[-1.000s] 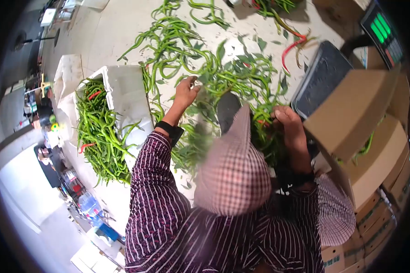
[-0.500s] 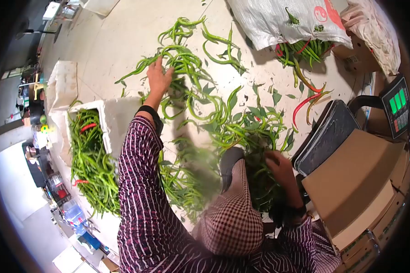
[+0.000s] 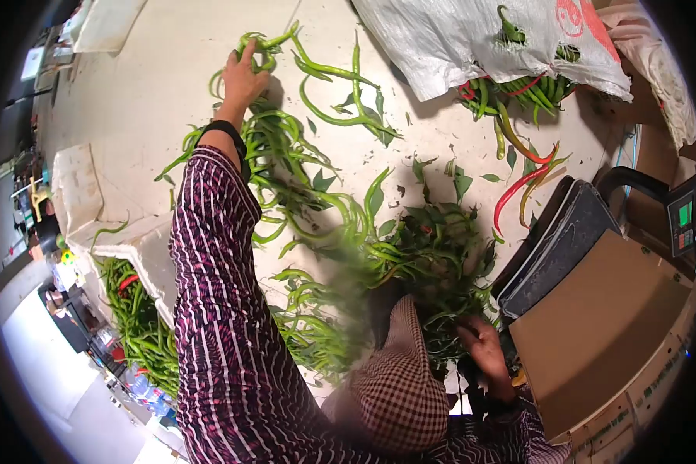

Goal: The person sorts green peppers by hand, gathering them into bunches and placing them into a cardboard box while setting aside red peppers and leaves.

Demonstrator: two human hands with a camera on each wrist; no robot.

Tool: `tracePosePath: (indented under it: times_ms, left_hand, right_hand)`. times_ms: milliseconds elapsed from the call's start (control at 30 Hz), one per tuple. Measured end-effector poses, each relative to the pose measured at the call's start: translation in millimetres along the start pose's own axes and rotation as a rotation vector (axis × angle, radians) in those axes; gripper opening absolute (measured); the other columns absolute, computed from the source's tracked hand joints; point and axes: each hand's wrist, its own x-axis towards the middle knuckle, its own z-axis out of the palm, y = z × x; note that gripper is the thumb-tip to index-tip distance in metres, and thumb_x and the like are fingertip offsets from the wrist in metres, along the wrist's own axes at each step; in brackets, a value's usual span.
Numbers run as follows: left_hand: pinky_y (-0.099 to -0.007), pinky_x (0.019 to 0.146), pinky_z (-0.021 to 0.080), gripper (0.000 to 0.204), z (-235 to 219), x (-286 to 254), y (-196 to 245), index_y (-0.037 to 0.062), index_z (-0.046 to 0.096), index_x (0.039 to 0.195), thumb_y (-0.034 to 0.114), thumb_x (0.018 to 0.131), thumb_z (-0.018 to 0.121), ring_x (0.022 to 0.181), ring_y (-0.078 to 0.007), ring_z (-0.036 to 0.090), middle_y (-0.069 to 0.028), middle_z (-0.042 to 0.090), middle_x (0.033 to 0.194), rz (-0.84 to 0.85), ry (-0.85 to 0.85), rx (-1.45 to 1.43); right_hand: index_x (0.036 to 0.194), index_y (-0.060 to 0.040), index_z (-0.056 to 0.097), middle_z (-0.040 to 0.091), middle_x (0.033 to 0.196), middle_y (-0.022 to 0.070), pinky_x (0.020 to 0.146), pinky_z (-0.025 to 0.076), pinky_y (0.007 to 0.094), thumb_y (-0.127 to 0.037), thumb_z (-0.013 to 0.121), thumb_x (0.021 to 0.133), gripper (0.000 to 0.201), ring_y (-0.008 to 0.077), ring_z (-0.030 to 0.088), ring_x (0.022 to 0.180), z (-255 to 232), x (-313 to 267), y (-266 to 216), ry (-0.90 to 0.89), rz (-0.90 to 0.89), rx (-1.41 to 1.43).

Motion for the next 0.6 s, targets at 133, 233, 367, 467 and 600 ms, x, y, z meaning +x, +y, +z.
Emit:
tracePosePath:
  times_ms: [133,233,367,467,600]
  left_hand:
    - [-0.0480,0.096,0.043,0.073,12,-9,21,0.0269,0.041,0.137,0.021,0.068,0.063,0.113,-0.0493,0.047,-0.0344,0.038,0.129,-0.053,0.145,0.091]
    - [-0.0487,0.096,0.043,0.071,11,-36,38,0.0211,0.043,0.134,0.015,0.067,0.066,0.111,-0.0507,0.047,-0.0344,0.038,0.126,0.016,0.128,0.026]
    - [-0.0477,0.092,0.046,0.065,-2,-128,79,0.0179,0.043,0.131,0.007,0.071,0.062,0.108,-0.0487,0.049,-0.0313,0.033,0.130,0.089,-0.044,-0.105]
    - [-0.0422,0.084,0.051,0.049,-28,-201,107,0.0135,0.053,0.121,0.004,0.074,0.060,0.097,-0.0409,0.059,-0.0244,0.046,0.124,0.161,-0.343,-0.125]
    - [-0.0309,0.079,0.051,0.022,-72,-200,52,0.0024,0.065,0.101,0.003,0.080,0.059,0.086,-0.0197,0.064,-0.0097,0.067,0.091,0.024,0.005,-0.477]
  right_hand:
    - [0.106,0.0014,0.062,0.064,0.101,0.0209,0.082,0.048,0.0384,-0.009,0.062,0.082,0.026,0.0351,0.062,0.095,-7,50,-59,0.225,-0.187,-0.157]
    - [0.105,-0.0006,0.061,0.062,0.099,0.0199,0.083,0.046,0.0390,-0.009,0.062,0.081,0.025,0.0363,0.060,0.095,-14,109,-88,0.311,-0.415,-0.216]
    - [0.107,-0.0014,0.059,0.059,0.106,0.0185,0.087,0.044,0.0411,-0.006,0.063,0.078,0.029,0.0376,0.055,0.100,-12,186,-131,0.332,-0.706,-0.323]
    - [0.113,-0.0018,0.055,0.054,0.112,0.0185,0.089,0.042,0.0432,-0.005,0.066,0.075,0.040,0.0388,0.050,0.106,-1,209,-135,0.405,-0.770,-0.504]
    - [0.123,-0.0055,0.048,0.052,0.110,0.0173,0.086,0.042,0.0458,-0.005,0.071,0.068,0.060,0.0390,0.050,0.103,27,209,-111,0.443,-0.659,-0.460]
